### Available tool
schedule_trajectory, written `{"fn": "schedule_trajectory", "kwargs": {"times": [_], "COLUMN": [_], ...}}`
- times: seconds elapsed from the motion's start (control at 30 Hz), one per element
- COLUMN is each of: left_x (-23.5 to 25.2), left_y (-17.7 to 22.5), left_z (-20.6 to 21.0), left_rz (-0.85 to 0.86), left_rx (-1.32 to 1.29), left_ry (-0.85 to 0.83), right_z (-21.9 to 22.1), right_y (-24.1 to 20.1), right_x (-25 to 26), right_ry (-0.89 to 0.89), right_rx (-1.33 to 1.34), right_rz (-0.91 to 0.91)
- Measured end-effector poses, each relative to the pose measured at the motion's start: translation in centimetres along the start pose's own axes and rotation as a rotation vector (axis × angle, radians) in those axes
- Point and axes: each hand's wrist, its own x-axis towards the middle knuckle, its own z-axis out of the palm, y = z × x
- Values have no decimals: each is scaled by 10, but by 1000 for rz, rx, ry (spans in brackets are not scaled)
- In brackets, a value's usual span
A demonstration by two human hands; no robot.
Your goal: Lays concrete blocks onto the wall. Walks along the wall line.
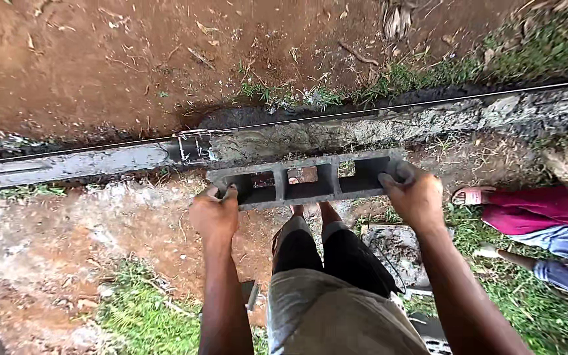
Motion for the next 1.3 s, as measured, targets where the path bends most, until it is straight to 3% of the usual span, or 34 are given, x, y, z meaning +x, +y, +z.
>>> {"fn": "schedule_trajectory", "kwargs": {"times": [0.17, 0.4, 0.53, 0.87, 0.97, 1.3], "left_x": [-11, 9, -4, -32, -13, 62], "left_y": [22, 20, 18, 46, 46, 16], "left_z": [-43, -35, -40, -115, -99, 12], "left_rz": [80, 103, 100, 157, 166, 73], "left_rx": [-52, -37, -27, -38, -37, -68], "left_ry": [123, 133, 122, 244, 239, 113], "right_z": [-38, -35, -37, -91, -77, 16], "right_y": [-17, -28, -20, -39, -45, -24], "right_x": [-17, 3, -7, -38, -19, 54], "right_ry": [128, 116, 115, 194, 176, 91], "right_rx": [34, 26, 28, 113, 123, 113], "right_rz": [-97, -103, -114, -203, -182, -93]}}
